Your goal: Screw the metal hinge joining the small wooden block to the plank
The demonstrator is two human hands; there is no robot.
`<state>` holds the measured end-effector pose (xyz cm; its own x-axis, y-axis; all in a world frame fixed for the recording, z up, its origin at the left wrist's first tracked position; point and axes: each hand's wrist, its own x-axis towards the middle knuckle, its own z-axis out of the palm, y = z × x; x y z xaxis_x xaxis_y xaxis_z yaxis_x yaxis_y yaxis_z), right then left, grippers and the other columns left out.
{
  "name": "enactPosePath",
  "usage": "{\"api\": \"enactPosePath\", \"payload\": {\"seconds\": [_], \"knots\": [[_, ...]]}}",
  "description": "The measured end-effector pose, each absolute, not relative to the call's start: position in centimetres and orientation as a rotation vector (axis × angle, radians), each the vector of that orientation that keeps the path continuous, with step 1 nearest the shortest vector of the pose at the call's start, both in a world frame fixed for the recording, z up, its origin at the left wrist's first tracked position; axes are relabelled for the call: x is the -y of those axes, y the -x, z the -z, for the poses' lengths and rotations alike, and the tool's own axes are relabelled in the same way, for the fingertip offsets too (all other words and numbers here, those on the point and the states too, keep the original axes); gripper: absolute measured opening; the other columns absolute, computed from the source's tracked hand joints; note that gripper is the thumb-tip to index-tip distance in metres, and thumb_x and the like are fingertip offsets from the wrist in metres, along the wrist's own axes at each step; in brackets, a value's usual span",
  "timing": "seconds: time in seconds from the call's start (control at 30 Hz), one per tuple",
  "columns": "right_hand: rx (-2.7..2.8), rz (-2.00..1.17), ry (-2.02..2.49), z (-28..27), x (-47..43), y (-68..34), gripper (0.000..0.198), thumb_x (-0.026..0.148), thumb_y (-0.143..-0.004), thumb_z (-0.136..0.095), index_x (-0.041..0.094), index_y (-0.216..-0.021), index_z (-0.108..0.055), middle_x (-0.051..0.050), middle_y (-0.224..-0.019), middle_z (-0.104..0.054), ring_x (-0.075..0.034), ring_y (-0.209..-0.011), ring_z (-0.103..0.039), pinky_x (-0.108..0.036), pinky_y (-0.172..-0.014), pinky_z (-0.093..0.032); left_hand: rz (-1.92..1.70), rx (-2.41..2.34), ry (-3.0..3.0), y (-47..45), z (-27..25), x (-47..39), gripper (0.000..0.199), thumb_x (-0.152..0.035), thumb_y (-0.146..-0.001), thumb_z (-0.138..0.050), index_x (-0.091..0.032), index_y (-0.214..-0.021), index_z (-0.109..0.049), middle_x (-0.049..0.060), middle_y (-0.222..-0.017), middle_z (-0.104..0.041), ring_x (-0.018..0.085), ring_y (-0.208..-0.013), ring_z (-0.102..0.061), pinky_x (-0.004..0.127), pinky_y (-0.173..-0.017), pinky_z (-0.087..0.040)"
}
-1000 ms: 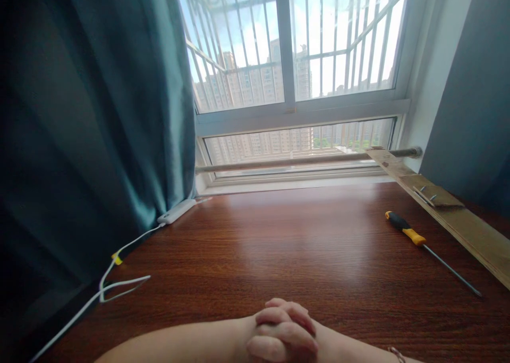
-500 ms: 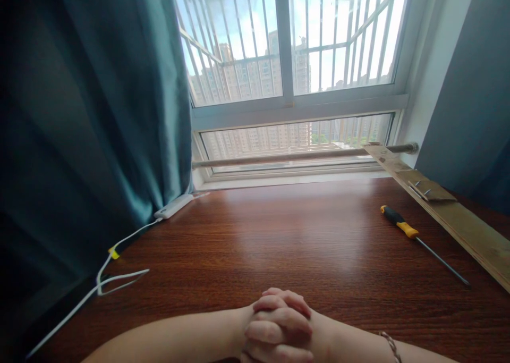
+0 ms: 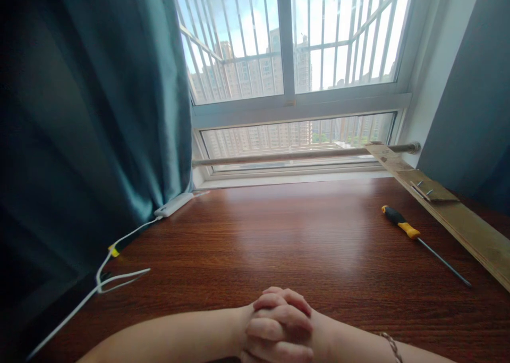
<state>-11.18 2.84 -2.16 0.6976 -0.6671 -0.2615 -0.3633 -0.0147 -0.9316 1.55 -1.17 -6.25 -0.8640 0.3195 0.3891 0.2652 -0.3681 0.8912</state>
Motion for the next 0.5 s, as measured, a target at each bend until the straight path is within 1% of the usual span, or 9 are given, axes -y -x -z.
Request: {"api": "enactPosePath", "payload": {"seconds": [0.1,0.2,0.3,0.4,0.5], "knots": [[-0.767,0.218,1.837,3.8,-3.5,11.0,0.036,0.043,-0.069,-0.066,0.027,-0.100,-0.073,0.001,-0.119,-0.060,-0.035,-0.121,-0.046,-0.054,-0.099,-0.029,-2.502,-1.790,-0.748,-1.6,4.0,1.3,0.053,-0.019,-0.081,-0.053,-0.045,-0.126,-0.051,-0.003,-0.055,-0.061,0.023,-0.066,-0.063,0.038,-0.066,-0.056],[-0.717,0.213,1.898,4.6,-3.9,11.0,0.038,0.041,-0.066,-0.068,0.031,-0.103,-0.071,0.001,-0.130,-0.053,-0.036,-0.123,-0.044,-0.052,-0.101,-0.029,-2.523,-1.872,-0.672,-1.6,2.4,1.4,0.052,-0.019,-0.080,-0.055,-0.045,-0.124,-0.054,-0.003,-0.055,-0.061,0.023,-0.067,-0.063,0.038,-0.069,-0.056],[-0.725,0.256,1.942,4.4,-4.0,11.2,0.039,0.041,-0.068,-0.067,0.035,-0.107,-0.069,0.000,-0.127,-0.056,-0.035,-0.120,-0.047,-0.052,-0.099,-0.033,-2.497,-1.897,-0.683,-1.7,2.9,1.2,0.052,-0.019,-0.079,-0.056,-0.045,-0.124,-0.053,-0.003,-0.055,-0.061,0.023,-0.068,-0.063,0.037,-0.070,-0.056],[-0.740,0.258,1.999,3.9,-4.1,11.2,0.041,0.043,-0.069,-0.065,0.035,-0.109,-0.068,-0.001,-0.122,-0.060,-0.034,-0.117,-0.050,-0.051,-0.097,-0.037,-2.503,-1.750,-0.820,-1.7,4.6,1.0,0.051,-0.022,-0.081,-0.053,-0.045,-0.126,-0.051,-0.003,-0.059,-0.063,0.023,-0.069,-0.064,0.037,-0.070,-0.056],[-0.776,0.229,1.987,4.3,-4.1,11.0,0.042,0.043,-0.068,-0.066,0.035,-0.109,-0.068,0.000,-0.124,-0.058,-0.035,-0.118,-0.050,-0.053,-0.098,-0.036,-2.410,-1.709,-0.865,-2.0,5.6,1.0,0.046,-0.027,-0.081,-0.053,-0.045,-0.124,-0.053,-0.003,-0.058,-0.063,0.023,-0.068,-0.064,0.037,-0.069,-0.055]]}}
